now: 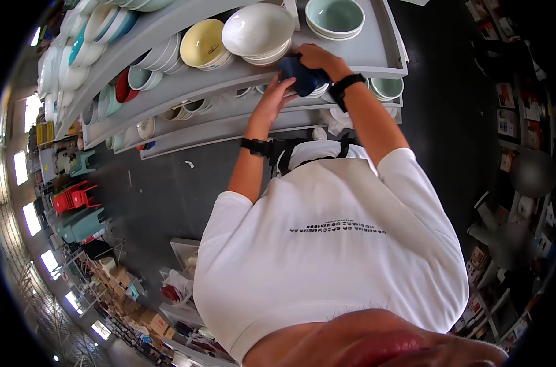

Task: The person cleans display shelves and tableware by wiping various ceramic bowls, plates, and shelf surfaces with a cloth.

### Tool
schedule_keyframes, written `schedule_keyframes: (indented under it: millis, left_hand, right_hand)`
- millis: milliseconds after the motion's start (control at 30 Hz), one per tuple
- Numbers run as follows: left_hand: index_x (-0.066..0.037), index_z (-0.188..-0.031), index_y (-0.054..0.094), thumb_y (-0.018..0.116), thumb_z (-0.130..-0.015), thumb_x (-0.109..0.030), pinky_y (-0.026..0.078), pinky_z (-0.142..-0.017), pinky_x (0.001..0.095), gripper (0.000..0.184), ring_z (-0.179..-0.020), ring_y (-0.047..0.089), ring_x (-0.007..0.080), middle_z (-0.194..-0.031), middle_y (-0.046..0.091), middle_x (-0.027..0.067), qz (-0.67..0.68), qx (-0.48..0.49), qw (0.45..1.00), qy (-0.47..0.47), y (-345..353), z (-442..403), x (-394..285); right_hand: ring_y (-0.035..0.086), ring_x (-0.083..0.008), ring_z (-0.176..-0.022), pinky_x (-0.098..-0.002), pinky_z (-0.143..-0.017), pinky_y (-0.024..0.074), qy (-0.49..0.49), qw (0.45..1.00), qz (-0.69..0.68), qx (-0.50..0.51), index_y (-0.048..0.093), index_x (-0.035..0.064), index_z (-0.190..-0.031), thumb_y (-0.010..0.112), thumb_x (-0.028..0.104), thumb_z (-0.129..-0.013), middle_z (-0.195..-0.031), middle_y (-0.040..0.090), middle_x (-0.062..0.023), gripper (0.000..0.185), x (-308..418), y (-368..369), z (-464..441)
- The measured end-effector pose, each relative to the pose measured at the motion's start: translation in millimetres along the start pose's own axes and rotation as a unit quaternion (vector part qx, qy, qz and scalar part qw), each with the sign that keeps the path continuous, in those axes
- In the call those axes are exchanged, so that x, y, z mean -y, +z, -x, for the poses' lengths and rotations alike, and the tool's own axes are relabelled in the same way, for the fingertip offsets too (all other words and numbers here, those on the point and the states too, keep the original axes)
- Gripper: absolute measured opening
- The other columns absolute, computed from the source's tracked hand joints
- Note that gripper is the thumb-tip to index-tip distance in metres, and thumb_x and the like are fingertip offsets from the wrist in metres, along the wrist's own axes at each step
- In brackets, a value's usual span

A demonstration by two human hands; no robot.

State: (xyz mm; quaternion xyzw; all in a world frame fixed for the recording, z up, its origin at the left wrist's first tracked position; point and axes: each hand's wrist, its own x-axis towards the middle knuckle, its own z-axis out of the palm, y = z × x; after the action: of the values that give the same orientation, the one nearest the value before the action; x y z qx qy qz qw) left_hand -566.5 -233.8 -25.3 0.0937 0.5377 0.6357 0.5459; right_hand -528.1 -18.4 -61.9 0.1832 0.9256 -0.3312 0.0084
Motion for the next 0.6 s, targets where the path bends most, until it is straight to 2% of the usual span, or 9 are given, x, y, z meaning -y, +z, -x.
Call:
schedule_keyframes:
  millis: [67, 200, 267, 333, 367, 400, 433, 533, 600]
  left_hand:
    - [-0.005, -0.153, 0.025, 0.064, -0.094, -0.021, 0.048, -0.100, 0.0417, 0.072, -0.122, 0.055, 0.0220, -0.136, 0.052, 0.0093, -0.032, 0.008, 0.999, -0.012, -0.5, -1.9, -3.6]
    - [-0.004, -0.150, 0.032, 0.064, -0.094, -0.024, 0.045, -0.104, 0.0415, 0.068, -0.123, 0.054, 0.0188, -0.137, 0.053, 0.0085, -0.114, 0.040, 0.993, -0.003, 25.7, -24.2, 11.3]
    - [0.000, -0.147, 0.033, 0.070, -0.090, -0.030, 0.047, -0.098, 0.0355, 0.074, -0.124, 0.053, 0.0207, -0.139, 0.052, 0.0105, -0.195, 0.080, 0.977, 0.016, 53.6, -40.6, 18.0]
    - [0.004, -0.146, 0.027, 0.070, -0.088, -0.030, 0.049, -0.096, 0.0410, 0.080, -0.120, 0.059, 0.0316, -0.133, 0.057, 0.0206, -0.341, 0.057, 0.924, 0.165, 60.9, -78.0, 57.2]
    - [0.004, -0.146, 0.027, 0.070, -0.088, -0.030, 0.049, -0.096, 0.0410, 0.080, -0.120, 0.059, 0.0316, -0.133, 0.057, 0.0206, -0.344, 0.050, 0.923, 0.163, 70.8, -76.7, 62.2]
    - [0.006, -0.144, 0.026, 0.069, -0.088, -0.027, 0.050, -0.094, 0.0451, 0.078, -0.115, 0.060, 0.0385, -0.127, 0.059, 0.0259, -0.414, 0.001, 0.899, 0.143, 85.4, -70.1, 63.3]
    - [0.007, -0.143, 0.026, 0.068, -0.087, -0.025, 0.050, -0.093, 0.0492, 0.077, -0.109, 0.062, 0.0454, -0.122, 0.060, 0.0312, -0.476, -0.048, 0.869, 0.125, 92.5, -64.6, 60.5]
    - [0.009, -0.139, 0.028, 0.066, -0.088, -0.023, 0.050, -0.091, 0.0532, 0.072, -0.106, 0.060, 0.0517, -0.114, 0.059, 0.0393, -0.516, -0.028, 0.841, 0.160, 84.8, -44.0, 51.3]
    - [0.008, -0.139, 0.029, 0.066, -0.087, -0.020, 0.049, -0.092, 0.0529, 0.070, -0.108, 0.059, 0.0508, -0.116, 0.059, 0.0372, -0.520, -0.072, 0.834, 0.170, 65.4, -32.2, 51.6]
  right_hand:
    - [0.065, -0.0400, -0.109, -0.0469, -0.094, 0.0521, 0.041, 0.996, -0.003, 0.078, 0.071, 0.0014, -0.109, 0.056, 0.014, -0.085, -0.114, 0.068, -0.0254, 0.031, 2.9, -26.9, 11.7]
    - [0.066, -0.0408, -0.108, -0.0458, -0.093, 0.0530, 0.062, 0.981, 0.157, 0.091, 0.072, 0.0019, -0.108, 0.057, 0.016, -0.085, -0.113, 0.069, -0.0247, 0.031, 8.0, -58.6, 47.9]
    - [0.063, -0.0420, -0.114, -0.0454, -0.095, 0.0524, 0.115, 0.969, 0.216, 0.038, 0.072, 0.0017, -0.108, 0.058, 0.017, -0.084, -0.111, 0.069, -0.0258, 0.031, 9.6, -70.2, 81.5]
    - [0.060, -0.0441, -0.116, -0.0463, -0.097, 0.0513, 0.023, 0.976, 0.205, 0.068, 0.070, 0.0017, -0.111, 0.058, 0.016, -0.083, -0.106, 0.069, -0.0282, 0.034, -26.9, -71.1, 103.7]
    - [0.056, -0.0450, -0.121, -0.0474, -0.101, 0.0485, 0.084, 0.982, 0.132, 0.102, 0.061, -0.0026, -0.123, 0.060, 0.017, -0.081, -0.115, 0.064, -0.0320, 0.046, -15.2, -84.9, 121.6]
    - [0.054, -0.0486, -0.118, -0.0485, -0.102, 0.0464, 0.049, 0.992, 0.109, 0.035, 0.050, -0.0090, -0.132, 0.064, 0.023, -0.079, -0.126, 0.054, -0.0341, 0.063, -17.4, -79.0, 140.3]
    - [0.054, -0.0486, -0.118, -0.0485, -0.102, 0.0464, 0.041, 0.992, 0.112, 0.037, 0.050, -0.0090, -0.132, 0.064, 0.023, -0.079, -0.126, 0.054, -0.0341, 0.063, -13.0, -71.1, 146.2]
    - [0.052, -0.0461, -0.114, -0.0501, -0.100, 0.0454, -0.036, 0.963, 0.256, -0.070, 0.040, -0.0124, -0.138, 0.072, 0.032, -0.074, -0.125, 0.051, -0.0307, 0.085, -27.7, -35.3, 144.3]
    - [0.053, -0.0417, -0.114, -0.0484, -0.099, 0.0466, -0.047, 0.954, 0.282, -0.092, 0.040, -0.0089, -0.141, 0.074, 0.034, -0.072, -0.125, 0.050, -0.0269, 0.088, 8.1, -25.3, 139.6]
